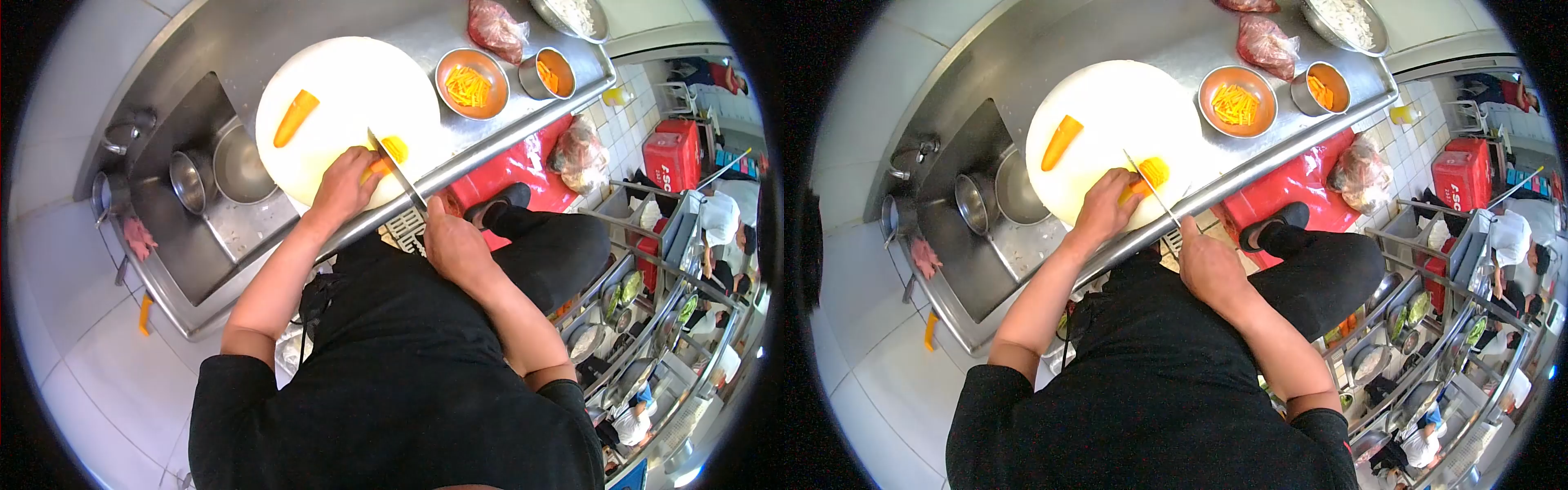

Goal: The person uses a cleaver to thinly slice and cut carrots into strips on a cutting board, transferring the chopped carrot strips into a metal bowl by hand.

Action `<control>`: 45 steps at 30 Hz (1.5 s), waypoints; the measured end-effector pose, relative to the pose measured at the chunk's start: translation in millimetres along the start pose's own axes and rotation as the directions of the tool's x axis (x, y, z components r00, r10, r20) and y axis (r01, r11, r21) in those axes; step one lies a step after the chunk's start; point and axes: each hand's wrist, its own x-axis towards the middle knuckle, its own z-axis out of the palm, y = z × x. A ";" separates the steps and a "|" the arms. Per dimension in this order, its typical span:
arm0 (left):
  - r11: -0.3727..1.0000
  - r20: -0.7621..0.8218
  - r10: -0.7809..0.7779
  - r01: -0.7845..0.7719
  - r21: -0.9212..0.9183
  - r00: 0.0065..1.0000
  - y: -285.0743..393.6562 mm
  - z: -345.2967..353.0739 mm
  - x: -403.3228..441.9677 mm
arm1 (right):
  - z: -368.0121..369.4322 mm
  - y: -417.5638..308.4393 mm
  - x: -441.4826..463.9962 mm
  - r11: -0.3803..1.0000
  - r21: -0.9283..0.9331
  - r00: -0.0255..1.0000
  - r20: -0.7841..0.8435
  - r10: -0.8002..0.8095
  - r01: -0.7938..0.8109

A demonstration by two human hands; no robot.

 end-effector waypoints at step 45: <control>0.999 0.023 -0.029 0.030 -0.038 0.999 -3.6 -4.9 -3.1 | 21.8 4.4 21.3 0.999 -0.023 0.998 0.056 0.036 -0.034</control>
